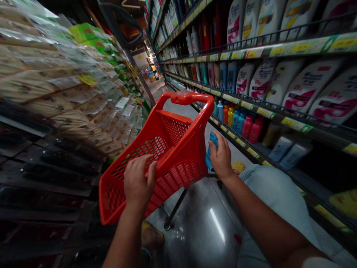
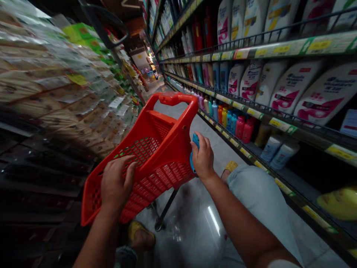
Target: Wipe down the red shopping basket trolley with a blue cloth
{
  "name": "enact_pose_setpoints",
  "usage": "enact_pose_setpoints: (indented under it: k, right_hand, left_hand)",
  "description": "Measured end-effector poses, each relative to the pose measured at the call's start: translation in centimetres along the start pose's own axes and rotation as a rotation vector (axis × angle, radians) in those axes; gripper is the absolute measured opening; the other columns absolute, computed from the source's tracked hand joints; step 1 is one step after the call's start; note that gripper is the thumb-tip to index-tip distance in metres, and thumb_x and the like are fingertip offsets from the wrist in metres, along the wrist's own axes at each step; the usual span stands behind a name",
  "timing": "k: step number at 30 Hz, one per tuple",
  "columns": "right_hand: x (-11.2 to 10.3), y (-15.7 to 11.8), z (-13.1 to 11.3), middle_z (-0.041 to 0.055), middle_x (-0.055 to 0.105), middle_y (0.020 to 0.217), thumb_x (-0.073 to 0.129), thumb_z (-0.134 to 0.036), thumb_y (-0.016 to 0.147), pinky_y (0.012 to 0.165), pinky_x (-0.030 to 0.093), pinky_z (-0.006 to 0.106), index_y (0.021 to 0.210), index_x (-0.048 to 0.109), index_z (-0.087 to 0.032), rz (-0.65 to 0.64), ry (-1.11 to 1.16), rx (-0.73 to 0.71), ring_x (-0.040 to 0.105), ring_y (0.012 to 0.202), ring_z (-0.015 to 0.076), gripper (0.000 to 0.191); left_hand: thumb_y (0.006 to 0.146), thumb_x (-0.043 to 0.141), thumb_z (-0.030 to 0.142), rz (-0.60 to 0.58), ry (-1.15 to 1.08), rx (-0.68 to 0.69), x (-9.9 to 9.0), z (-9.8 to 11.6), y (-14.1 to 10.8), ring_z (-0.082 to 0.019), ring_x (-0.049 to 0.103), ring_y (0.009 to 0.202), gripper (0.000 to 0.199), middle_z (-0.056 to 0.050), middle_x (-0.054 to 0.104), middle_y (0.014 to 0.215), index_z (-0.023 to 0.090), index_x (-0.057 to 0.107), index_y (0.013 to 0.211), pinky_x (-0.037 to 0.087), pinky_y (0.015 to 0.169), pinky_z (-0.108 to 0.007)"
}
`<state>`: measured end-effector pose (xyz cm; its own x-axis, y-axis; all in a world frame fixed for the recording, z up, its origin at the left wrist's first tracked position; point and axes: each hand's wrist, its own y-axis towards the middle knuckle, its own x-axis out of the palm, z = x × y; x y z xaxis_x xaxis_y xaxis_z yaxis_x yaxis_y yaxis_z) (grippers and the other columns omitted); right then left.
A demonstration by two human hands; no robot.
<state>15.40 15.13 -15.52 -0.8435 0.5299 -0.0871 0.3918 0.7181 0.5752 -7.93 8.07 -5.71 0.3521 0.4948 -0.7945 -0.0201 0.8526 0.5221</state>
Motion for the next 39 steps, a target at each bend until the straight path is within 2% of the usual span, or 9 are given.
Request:
enact_pose_setpoints:
  k: [4,6,11,16,20,28,33,37,39]
  right_hand:
    - [2.5,1.8,-0.8,0.0195,0.05,0.135,0.039,-0.038,0.103,0.109,0.046,0.054,0.154,0.039,-0.017,-0.026,-0.136,-0.091,0.052,0.129,0.0314,0.055]
    - [3.4,1.5,-1.0,0.0193,0.045,0.14,0.039,-0.033,0.103,0.111,0.043,0.055,0.158,0.032,-0.018,-0.031,-0.141,-0.111,0.047,0.133,0.0314,0.058]
    - [3.8,1.0,0.0,0.0149,0.051,0.142,0.037,-0.027,0.103,0.114,0.041,0.052,0.158,0.032,-0.023,-0.058,-0.044,-0.166,0.05,0.131,0.0269,0.055]
    - [4.2,1.2,1.1,0.0126,0.066,0.131,0.049,-0.039,0.101,0.106,0.05,0.046,0.145,0.05,-0.023,0.11,0.071,-0.073,0.062,0.12,0.0247,0.047]
    - [4.6,0.8,1.6,0.0111,0.069,0.129,0.051,-0.041,0.101,0.107,0.049,0.048,0.133,0.062,-0.025,0.13,0.065,-0.084,0.063,0.122,0.0248,0.037]
    - [5.8,-0.4,3.0,0.0155,0.047,0.156,0.036,-0.032,0.105,0.116,0.038,0.052,0.156,0.036,-0.021,0.033,-0.123,-0.187,0.04,0.146,0.0256,0.052]
    - [5.7,0.9,3.4,0.0129,0.056,0.142,0.04,-0.031,0.104,0.114,0.043,0.047,0.148,0.049,-0.025,0.019,-0.066,-0.138,0.052,0.134,0.0245,0.046]
    - [5.5,1.6,2.5,0.0123,0.058,0.13,0.04,-0.032,0.104,0.112,0.048,0.045,0.144,0.054,-0.024,0.181,0.027,-0.022,0.057,0.126,0.0233,0.044]
    - [5.5,1.6,1.6,0.0117,0.058,0.128,0.042,-0.031,0.103,0.111,0.05,0.045,0.143,0.055,-0.025,0.191,0.019,-0.037,0.057,0.126,0.023,0.042]
  left_hand:
    - [0.095,0.031,0.056,-0.464,0.124,-0.017,-0.6,-3.3,2.0,-0.02,0.061,0.073,0.051,-0.006,0.07,0.076,0.021,0.064,0.078,0.043,0.072,-0.029]
    - [0.096,0.027,0.055,-0.573,0.105,-0.016,-0.1,-3.5,1.9,-0.016,0.054,0.058,0.054,-0.003,0.062,0.062,0.022,0.056,0.065,0.036,0.062,-0.027]
    - [0.095,0.03,0.054,-0.55,0.061,0.029,0.6,-2.5,1.6,-0.013,0.049,0.054,0.05,-0.001,0.057,0.059,0.022,0.051,0.063,0.03,0.059,-0.027]
    - [0.095,0.031,0.054,-0.577,0.068,0.024,0.5,-2.3,1.7,-0.013,0.05,0.055,0.05,0.0,0.056,0.059,0.022,0.053,0.065,0.031,0.059,-0.026]
    - [0.095,0.031,0.055,-0.574,0.09,0.03,0.4,-2.4,1.3,-0.013,0.05,0.053,0.05,0.0,0.056,0.058,0.022,0.054,0.066,0.031,0.058,-0.026]
    - [0.095,0.031,0.056,-0.587,0.097,0.005,0.5,-1.5,1.3,-0.013,0.052,0.051,0.051,0.0,0.058,0.056,0.021,0.056,0.067,0.031,0.056,-0.026]
    - [0.095,0.03,0.055,-0.576,0.139,0.024,0.6,-1.1,1.4,-0.014,0.051,0.05,0.05,-0.001,0.058,0.055,0.022,0.055,0.067,0.03,0.055,-0.026]
    - [0.096,0.029,0.052,-0.582,0.151,0.025,0.7,-1.2,1.3,-0.014,0.05,0.049,0.048,0.0,0.056,0.054,0.022,0.054,0.067,0.029,0.055,-0.027]
    - [0.096,0.028,0.052,-0.598,0.152,0.021,0.6,-1.2,1.2,-0.014,0.05,0.049,0.048,0.0,0.056,0.055,0.023,0.053,0.067,0.029,0.056,-0.027]
